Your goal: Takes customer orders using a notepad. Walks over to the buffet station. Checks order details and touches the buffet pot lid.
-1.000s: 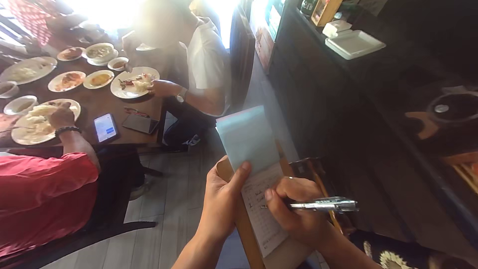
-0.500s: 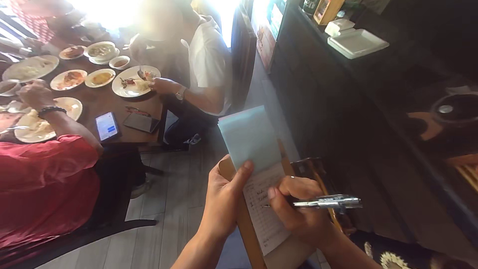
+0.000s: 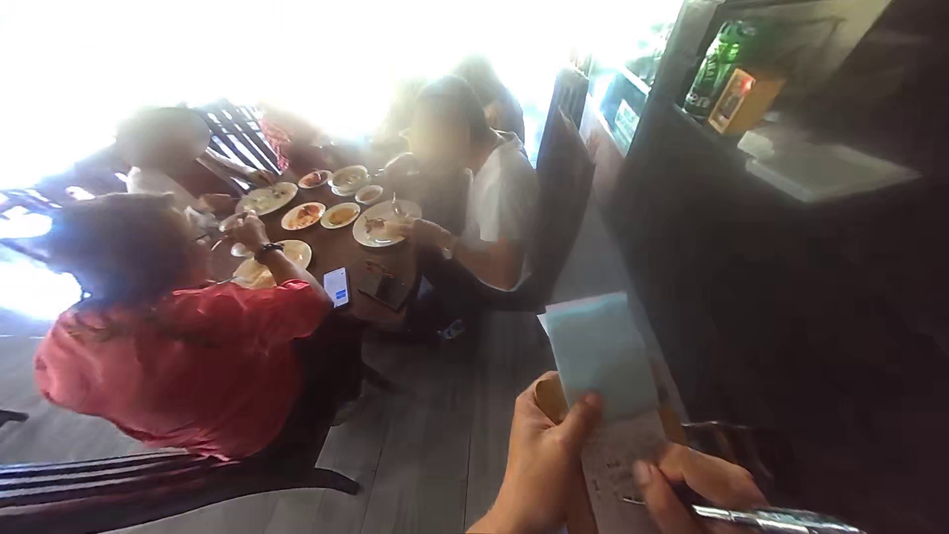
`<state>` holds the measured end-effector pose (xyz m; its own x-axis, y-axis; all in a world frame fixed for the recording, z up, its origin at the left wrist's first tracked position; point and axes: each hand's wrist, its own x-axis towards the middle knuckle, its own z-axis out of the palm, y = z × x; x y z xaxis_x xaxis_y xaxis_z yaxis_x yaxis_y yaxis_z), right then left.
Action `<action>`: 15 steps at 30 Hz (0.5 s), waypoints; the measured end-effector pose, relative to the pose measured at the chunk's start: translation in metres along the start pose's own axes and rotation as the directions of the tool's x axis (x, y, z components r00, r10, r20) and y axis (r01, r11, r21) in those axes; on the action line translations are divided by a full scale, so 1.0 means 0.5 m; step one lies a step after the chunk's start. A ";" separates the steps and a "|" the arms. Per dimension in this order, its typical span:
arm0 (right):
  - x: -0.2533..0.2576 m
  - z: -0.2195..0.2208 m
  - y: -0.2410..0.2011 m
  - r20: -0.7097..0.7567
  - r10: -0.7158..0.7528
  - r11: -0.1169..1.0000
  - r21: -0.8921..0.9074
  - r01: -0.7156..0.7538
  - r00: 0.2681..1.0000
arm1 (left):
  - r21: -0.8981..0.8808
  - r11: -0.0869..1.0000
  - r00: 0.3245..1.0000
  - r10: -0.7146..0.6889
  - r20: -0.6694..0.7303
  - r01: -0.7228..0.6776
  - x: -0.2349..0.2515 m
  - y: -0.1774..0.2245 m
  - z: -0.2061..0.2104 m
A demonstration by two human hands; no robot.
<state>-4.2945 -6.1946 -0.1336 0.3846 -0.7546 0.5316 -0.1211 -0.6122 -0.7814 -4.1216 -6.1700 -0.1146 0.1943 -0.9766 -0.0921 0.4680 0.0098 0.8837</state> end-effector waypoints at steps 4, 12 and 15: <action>0.004 -0.001 -0.002 0.008 -0.001 1.000 -0.007 0.001 1.000 | -0.026 1.000 1.000 0.002 -0.002 -0.002 0.002 -0.002 0.001; 0.008 -0.006 0.003 0.024 -0.006 1.000 -0.006 0.006 1.000 | -0.011 1.000 1.000 0.011 -0.005 -0.011 0.006 0.001 0.002; 0.010 0.003 0.007 -0.032 -0.051 0.998 0.023 0.052 0.998 | 0.028 0.999 0.999 0.025 -0.023 -0.024 0.002 0.009 0.004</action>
<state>-4.2917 -6.2000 -0.1341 0.3607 -0.7294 0.5813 -0.0795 -0.6450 -0.7601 -4.1213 -6.1712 -0.1099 0.2253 -0.9709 -0.0806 0.4387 0.0273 0.8982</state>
